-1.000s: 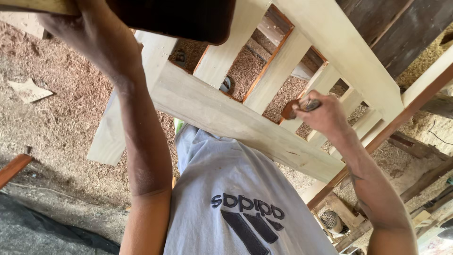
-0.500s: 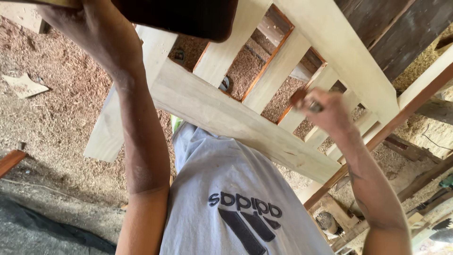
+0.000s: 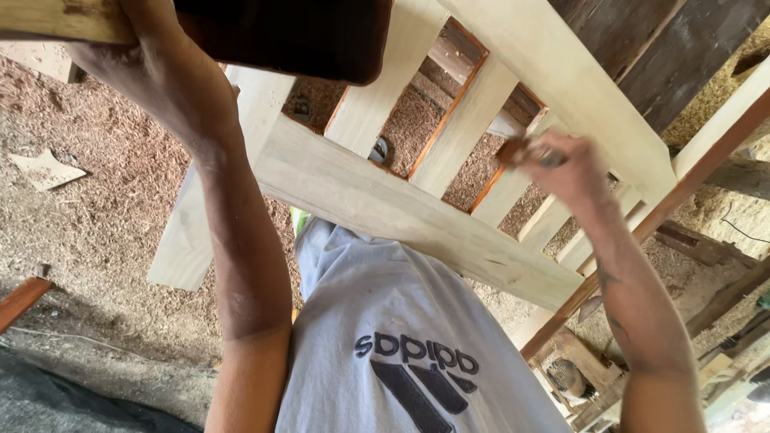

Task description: The person applies a dark wood stain to a light-colored wooden headboard using a brush. They repeatedly dip the brush into a metal can and coat the vertical slats and frame of the headboard.

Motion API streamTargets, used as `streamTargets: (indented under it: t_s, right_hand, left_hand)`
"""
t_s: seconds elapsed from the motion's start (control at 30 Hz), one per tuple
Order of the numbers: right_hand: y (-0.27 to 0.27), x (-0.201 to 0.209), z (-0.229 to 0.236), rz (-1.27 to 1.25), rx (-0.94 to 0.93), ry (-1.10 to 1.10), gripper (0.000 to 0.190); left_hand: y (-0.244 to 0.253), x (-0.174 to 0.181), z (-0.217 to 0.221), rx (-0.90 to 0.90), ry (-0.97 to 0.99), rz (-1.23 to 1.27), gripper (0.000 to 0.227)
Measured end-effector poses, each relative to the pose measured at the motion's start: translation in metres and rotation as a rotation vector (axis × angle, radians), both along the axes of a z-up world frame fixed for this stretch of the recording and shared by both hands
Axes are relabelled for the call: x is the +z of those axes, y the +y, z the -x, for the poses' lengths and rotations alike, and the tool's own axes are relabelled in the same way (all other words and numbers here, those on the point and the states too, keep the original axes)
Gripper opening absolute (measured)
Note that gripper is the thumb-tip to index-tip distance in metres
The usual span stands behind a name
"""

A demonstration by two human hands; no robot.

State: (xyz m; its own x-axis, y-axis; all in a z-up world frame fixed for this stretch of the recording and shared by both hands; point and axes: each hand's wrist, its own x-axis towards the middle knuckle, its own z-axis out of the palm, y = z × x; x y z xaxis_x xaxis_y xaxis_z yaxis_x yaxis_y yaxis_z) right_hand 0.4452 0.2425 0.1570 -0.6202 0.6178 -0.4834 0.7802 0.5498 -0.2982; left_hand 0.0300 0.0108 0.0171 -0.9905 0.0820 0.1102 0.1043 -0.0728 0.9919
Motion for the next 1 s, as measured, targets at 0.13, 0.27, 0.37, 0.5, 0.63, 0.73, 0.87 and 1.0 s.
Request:
streamTargets:
  t_s: [0.13, 0.27, 0.37, 0.5, 0.63, 0.73, 0.87, 1.0]
  right_hand:
    - [0.016, -0.008, -0.005, -0.094, 0.062, 0.148, 0.018]
    - [0.031, -0.016, -0.004, 0.005, -0.097, -0.195, 0.024]
    - [0.041, -0.016, -0.008, -0.216, 0.015, 0.052, 0.021]
    - [0.054, -0.015, -0.006, -0.068, -0.029, -0.053, 0.023]
    - [0.058, -0.015, -0.008, -0.254, -0.003, 0.133, 0.026]
    - [0.062, -0.020, 0.000, -0.110, -0.025, -0.100, 0.025]
    - [0.062, -0.018, -0.001, -0.194, -0.068, 0.042, 0.029]
    - [0.073, -0.016, 0.006, -0.106, -0.174, -0.057, 0.033]
  left_hand:
    - [-0.002, 0.005, -0.008, -0.015, -0.073, -0.025, 0.063]
    - [0.003, 0.013, -0.005, -0.010, -0.022, -0.016, 0.060]
    - [0.007, 0.016, -0.006, -0.001, -0.075, -0.042, 0.053]
    - [0.006, 0.018, -0.007, -0.015, -0.052, -0.010, 0.049]
    - [0.006, 0.011, -0.003, -0.013, -0.047, -0.085, 0.054]
    - [0.001, 0.007, 0.000, -0.014, -0.016, -0.066, 0.055]
    - [0.004, 0.004, 0.002, 0.015, -0.238, -0.103, 0.058]
    - [0.002, 0.007, 0.003, -0.013, -0.043, -0.054, 0.058]
